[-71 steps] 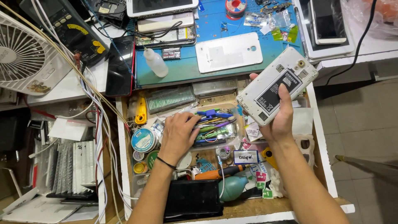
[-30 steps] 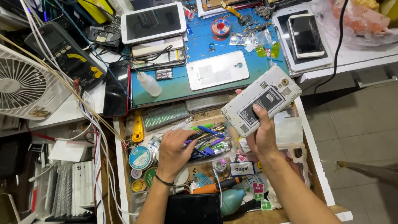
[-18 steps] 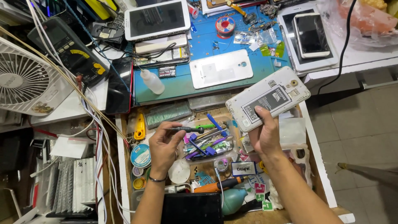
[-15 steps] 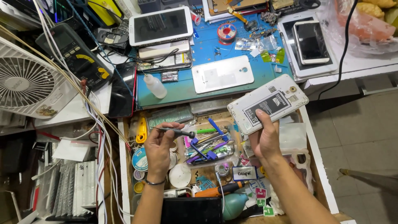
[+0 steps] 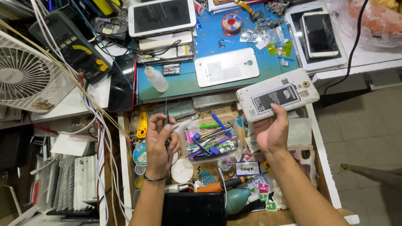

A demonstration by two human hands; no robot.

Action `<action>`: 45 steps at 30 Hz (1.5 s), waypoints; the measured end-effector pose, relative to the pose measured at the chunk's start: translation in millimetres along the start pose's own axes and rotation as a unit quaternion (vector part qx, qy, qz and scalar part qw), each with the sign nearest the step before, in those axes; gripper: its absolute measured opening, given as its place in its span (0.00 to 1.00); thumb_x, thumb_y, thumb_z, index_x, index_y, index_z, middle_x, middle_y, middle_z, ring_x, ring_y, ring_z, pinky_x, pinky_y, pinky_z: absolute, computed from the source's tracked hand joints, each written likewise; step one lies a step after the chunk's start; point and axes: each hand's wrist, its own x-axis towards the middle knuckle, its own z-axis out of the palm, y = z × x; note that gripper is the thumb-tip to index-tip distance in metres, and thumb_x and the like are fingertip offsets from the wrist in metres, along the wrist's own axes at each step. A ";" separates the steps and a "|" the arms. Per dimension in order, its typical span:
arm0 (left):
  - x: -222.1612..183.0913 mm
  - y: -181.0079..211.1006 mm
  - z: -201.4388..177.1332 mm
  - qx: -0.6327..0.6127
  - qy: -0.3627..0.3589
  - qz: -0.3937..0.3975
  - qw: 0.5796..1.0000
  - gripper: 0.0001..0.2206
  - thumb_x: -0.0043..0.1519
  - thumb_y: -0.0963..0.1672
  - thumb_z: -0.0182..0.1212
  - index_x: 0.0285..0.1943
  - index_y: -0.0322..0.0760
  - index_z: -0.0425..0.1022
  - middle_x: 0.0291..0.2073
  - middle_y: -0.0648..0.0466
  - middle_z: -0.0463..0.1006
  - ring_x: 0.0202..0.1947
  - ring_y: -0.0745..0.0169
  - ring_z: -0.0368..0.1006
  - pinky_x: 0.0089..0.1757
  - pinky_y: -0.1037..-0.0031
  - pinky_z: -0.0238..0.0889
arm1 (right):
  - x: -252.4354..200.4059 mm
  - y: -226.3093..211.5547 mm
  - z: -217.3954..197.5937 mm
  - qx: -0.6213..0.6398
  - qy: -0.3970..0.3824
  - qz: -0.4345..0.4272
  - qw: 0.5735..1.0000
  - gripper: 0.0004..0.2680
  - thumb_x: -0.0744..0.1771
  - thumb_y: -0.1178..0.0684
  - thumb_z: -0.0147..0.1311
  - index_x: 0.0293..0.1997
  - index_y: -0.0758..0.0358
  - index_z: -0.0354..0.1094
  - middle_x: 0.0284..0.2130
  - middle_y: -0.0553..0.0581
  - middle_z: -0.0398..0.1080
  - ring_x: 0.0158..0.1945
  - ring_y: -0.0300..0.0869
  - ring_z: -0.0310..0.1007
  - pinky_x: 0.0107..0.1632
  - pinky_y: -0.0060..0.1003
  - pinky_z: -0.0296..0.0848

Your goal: Disassembling and inspecting a mobile phone at a repair bench, using a screwdriver and searching for parts in a drawer.

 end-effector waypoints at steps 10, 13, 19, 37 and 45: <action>-2.4 6.3 -5.8 -0.067 -0.093 0.063 0.991 0.24 0.65 0.38 0.51 0.72 0.34 0.55 0.53 0.37 0.75 0.19 0.62 0.75 0.23 0.73 0.75 | -7.8 3.3 12.4 -0.045 -0.064 -0.098 0.992 0.14 0.67 0.56 0.48 0.58 0.65 0.65 0.44 0.65 0.74 0.42 0.49 0.79 0.49 0.46 0.83; -2.2 -11.2 -26.1 -0.063 -0.055 0.051 0.995 0.15 0.70 0.40 0.48 0.65 0.30 0.61 0.39 0.36 0.79 0.15 0.57 0.74 0.21 0.68 0.75 | -6.3 11.4 2.8 -0.057 -0.100 -0.130 0.985 0.16 0.66 0.59 0.47 0.62 0.61 0.58 0.48 0.63 0.73 0.44 0.45 0.77 0.51 0.45 0.82; -0.5 -2.7 -20.5 -0.019 -0.030 0.062 0.997 0.12 0.68 0.42 0.55 0.52 0.24 0.72 0.44 0.38 0.75 0.33 0.47 0.82 0.30 0.65 0.81 | -9.4 12.7 8.6 -0.064 -0.100 -0.150 0.982 0.21 0.66 0.61 0.48 0.69 0.61 0.53 0.52 0.63 0.69 0.49 0.44 0.75 0.54 0.45 0.80; 0.9 2.9 -7.7 0.024 0.023 0.043 0.999 0.40 0.65 0.40 0.61 0.81 0.48 0.36 0.36 0.34 0.79 0.34 0.42 0.83 0.33 0.65 0.84 | 6.4 4.2 -7.4 -0.201 -0.174 -0.325 0.908 0.23 0.74 0.61 0.46 0.78 0.46 0.40 0.73 0.59 0.54 0.72 0.42 0.57 0.78 0.53 0.62; -5.4 17.1 2.1 0.116 0.051 0.043 0.991 0.24 0.68 0.42 0.59 0.66 0.49 0.47 0.43 0.34 0.78 0.33 0.47 0.80 0.34 0.68 0.79 | 16.9 -12.1 -30.7 -0.258 -0.119 -0.416 0.864 0.32 0.76 0.60 0.54 0.82 0.43 0.23 0.86 0.56 0.29 0.93 0.52 0.37 0.98 0.54 0.43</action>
